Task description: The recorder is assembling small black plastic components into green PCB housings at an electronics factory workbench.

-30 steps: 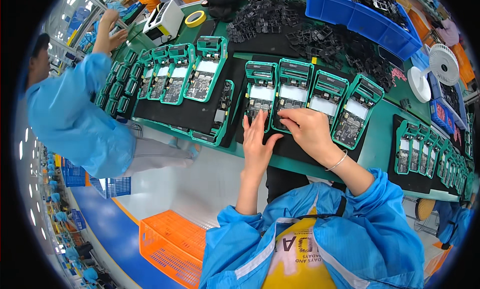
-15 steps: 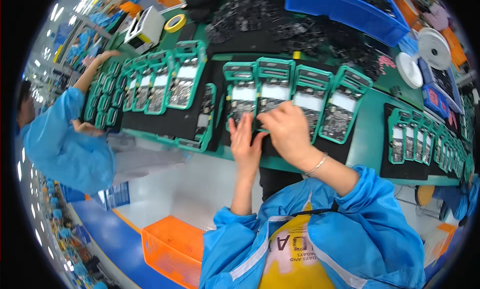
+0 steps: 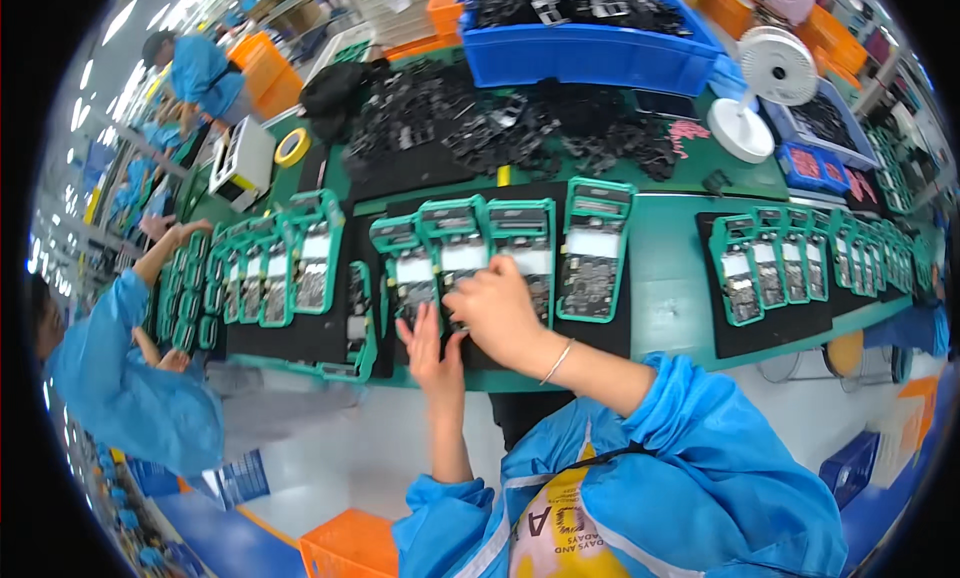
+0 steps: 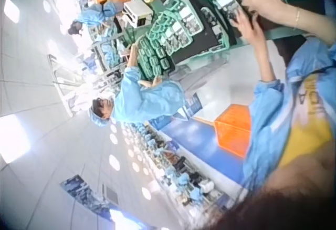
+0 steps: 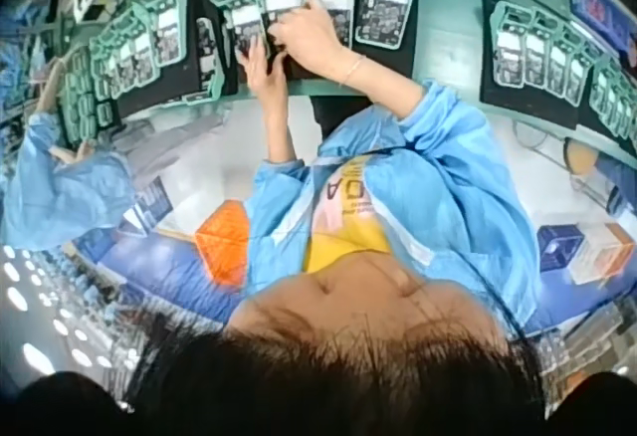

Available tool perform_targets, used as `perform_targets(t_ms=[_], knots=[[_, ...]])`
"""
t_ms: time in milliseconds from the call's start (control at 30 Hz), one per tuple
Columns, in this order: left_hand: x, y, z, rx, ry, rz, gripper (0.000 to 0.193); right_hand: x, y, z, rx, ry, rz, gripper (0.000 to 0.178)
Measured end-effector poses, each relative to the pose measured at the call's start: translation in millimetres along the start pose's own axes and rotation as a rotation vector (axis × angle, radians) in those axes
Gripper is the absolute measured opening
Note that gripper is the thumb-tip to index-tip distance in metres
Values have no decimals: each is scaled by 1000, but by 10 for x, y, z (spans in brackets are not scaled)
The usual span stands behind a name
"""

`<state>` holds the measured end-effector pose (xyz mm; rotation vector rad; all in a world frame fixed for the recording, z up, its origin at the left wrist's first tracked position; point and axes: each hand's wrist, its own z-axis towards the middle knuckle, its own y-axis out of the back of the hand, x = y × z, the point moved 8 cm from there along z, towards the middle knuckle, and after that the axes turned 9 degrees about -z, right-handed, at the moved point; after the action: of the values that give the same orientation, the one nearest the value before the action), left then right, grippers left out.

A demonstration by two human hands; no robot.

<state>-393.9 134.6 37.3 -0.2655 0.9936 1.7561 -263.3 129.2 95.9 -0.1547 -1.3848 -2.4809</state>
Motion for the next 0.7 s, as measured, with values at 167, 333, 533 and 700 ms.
perform_targets(t_ms=[167,333,533,700], knots=[[-40,-66,59,-14,-29,-40,57,-89,37,38,16,-14,35,8],[-32,-19,48,-15,5,-29,56,-72,24,65,-20,3,20,12],[-20,-18,45,-20,10,-37,56,-85,-4,35,-50,3,75,8],[0,-10,17,-22,7,-28,56,-51,7,24,-43,45,101,7]])
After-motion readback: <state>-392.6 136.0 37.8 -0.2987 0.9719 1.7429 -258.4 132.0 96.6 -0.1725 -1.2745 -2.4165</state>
